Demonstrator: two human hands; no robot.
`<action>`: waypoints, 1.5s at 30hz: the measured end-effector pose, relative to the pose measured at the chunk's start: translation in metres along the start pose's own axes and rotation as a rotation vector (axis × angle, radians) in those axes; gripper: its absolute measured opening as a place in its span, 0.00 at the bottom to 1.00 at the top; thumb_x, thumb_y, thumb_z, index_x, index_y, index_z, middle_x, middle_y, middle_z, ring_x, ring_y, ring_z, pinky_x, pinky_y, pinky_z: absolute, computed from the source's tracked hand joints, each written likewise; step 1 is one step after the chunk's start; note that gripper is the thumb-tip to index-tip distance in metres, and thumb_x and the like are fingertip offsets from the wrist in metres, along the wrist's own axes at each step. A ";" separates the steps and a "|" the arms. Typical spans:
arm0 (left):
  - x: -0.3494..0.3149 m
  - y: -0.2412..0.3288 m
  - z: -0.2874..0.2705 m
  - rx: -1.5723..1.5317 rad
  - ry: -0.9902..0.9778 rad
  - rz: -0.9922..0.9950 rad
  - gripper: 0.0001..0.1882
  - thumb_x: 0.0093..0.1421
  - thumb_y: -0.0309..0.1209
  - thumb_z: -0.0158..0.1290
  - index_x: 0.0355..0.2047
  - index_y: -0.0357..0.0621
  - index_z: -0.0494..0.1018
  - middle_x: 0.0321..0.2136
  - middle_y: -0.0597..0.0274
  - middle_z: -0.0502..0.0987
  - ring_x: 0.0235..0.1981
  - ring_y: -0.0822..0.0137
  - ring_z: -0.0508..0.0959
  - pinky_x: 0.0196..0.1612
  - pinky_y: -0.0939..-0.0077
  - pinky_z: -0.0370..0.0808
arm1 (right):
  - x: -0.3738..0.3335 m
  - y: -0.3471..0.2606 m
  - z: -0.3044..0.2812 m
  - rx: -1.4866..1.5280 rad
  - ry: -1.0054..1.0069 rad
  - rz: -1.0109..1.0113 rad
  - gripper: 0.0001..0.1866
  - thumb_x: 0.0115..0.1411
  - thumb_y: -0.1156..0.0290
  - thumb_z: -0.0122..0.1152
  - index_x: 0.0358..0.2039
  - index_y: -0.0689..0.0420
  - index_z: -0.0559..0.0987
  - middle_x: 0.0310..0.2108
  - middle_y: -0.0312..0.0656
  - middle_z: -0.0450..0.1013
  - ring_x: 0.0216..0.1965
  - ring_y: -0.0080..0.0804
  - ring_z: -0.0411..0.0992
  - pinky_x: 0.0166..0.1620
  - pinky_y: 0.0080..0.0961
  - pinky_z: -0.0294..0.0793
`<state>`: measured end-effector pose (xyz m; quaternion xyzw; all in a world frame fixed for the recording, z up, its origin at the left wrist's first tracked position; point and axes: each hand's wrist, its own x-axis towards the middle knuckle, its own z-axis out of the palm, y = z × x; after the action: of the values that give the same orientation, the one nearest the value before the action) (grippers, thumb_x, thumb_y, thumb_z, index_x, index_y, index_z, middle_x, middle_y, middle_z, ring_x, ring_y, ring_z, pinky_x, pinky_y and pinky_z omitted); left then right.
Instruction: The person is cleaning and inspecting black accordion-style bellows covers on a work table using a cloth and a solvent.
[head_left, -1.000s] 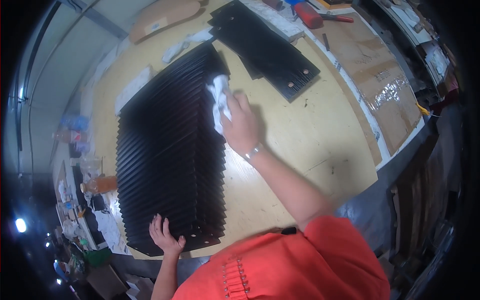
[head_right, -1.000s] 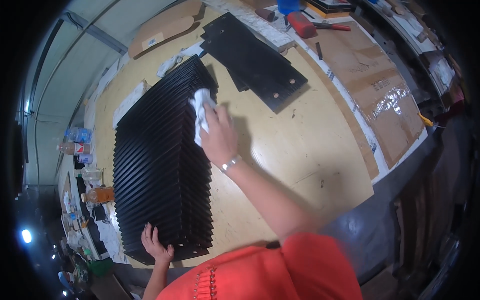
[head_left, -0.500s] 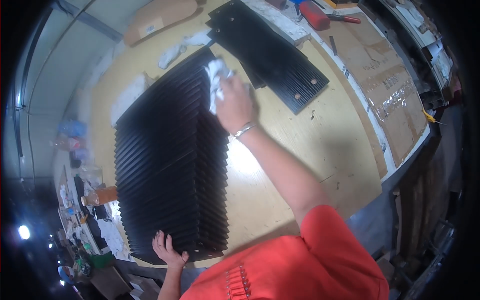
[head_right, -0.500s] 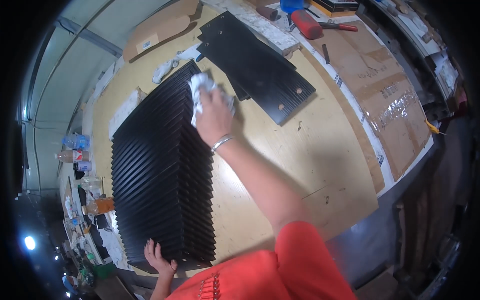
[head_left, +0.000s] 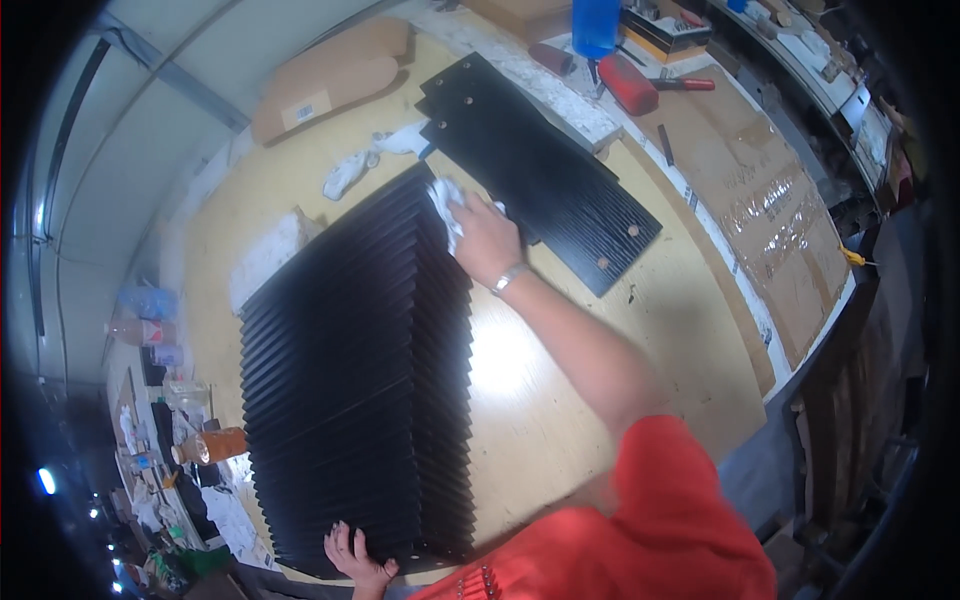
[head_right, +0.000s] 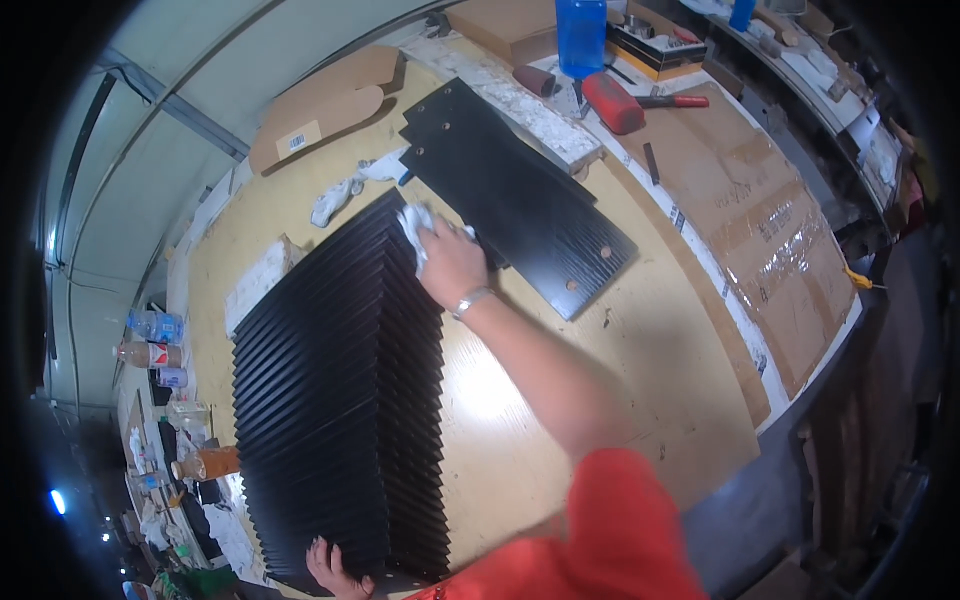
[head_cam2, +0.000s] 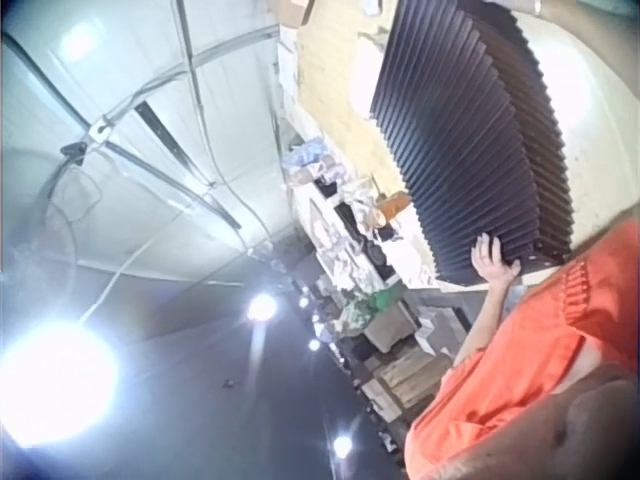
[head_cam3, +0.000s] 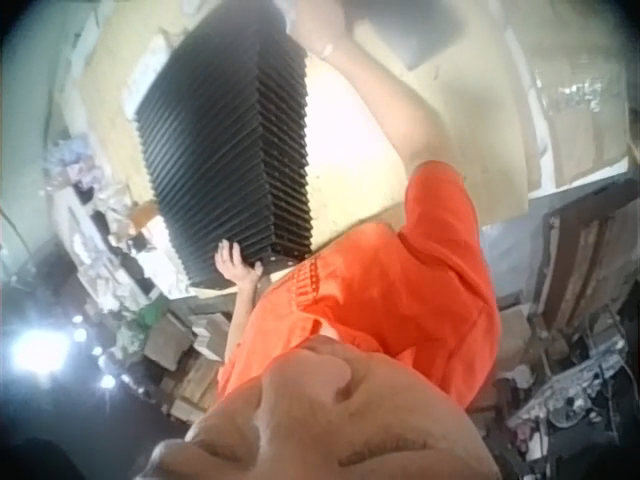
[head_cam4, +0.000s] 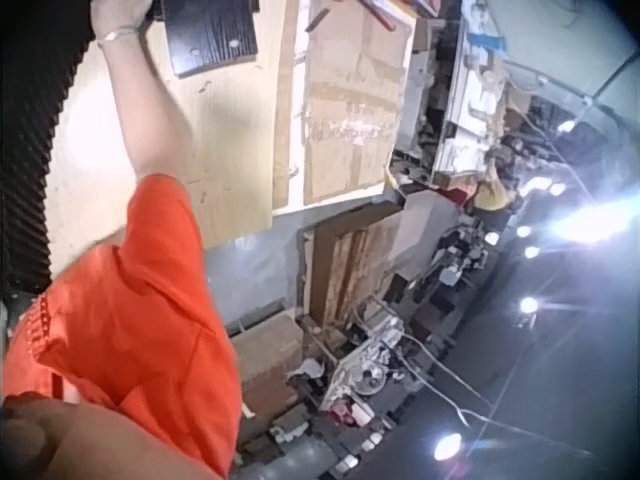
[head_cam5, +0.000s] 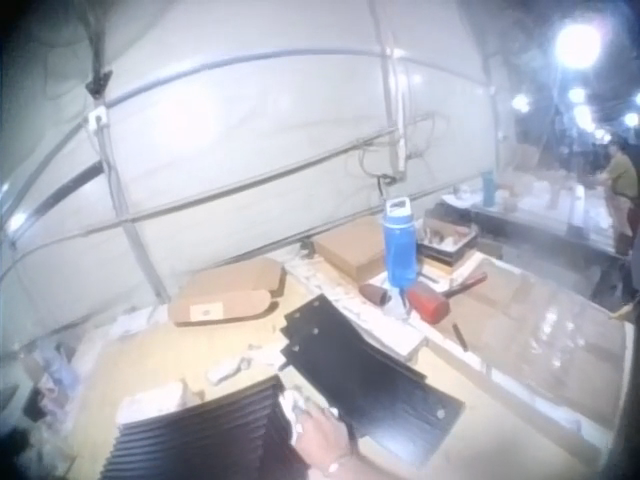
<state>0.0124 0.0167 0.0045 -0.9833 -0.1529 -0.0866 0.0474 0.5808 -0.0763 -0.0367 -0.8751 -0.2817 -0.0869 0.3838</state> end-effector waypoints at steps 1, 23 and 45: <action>-0.003 0.001 -0.005 0.010 -0.001 -0.010 0.40 0.60 0.64 0.36 0.60 0.47 0.63 0.55 0.43 0.68 0.55 0.40 0.69 0.57 0.39 0.61 | 0.003 -0.004 -0.013 0.028 -0.190 0.096 0.16 0.54 0.72 0.56 0.44 0.49 0.81 0.42 0.43 0.73 0.44 0.45 0.73 0.47 0.39 0.73; 0.016 0.009 -0.005 -0.006 0.083 0.024 0.37 0.59 0.61 0.39 0.58 0.46 0.65 0.56 0.45 0.68 0.57 0.42 0.69 0.57 0.39 0.62 | -0.148 -0.076 -0.049 -0.040 -0.169 -0.137 0.33 0.54 0.72 0.57 0.62 0.54 0.65 0.48 0.44 0.67 0.51 0.43 0.68 0.50 0.43 0.72; 0.058 0.018 -0.036 -0.688 0.372 -0.486 0.37 0.54 0.41 0.58 0.62 0.41 0.62 0.63 0.40 0.60 0.64 0.45 0.60 0.66 0.52 0.54 | -0.326 -0.230 -0.072 0.051 -0.739 -0.585 0.54 0.43 0.50 0.73 0.65 0.63 0.58 0.70 0.55 0.47 0.70 0.53 0.46 0.65 0.57 0.51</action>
<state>0.0668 0.0119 0.0492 -0.8452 -0.3302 -0.3162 -0.2769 0.1874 -0.1417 0.0360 -0.7215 -0.6362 0.1328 0.2388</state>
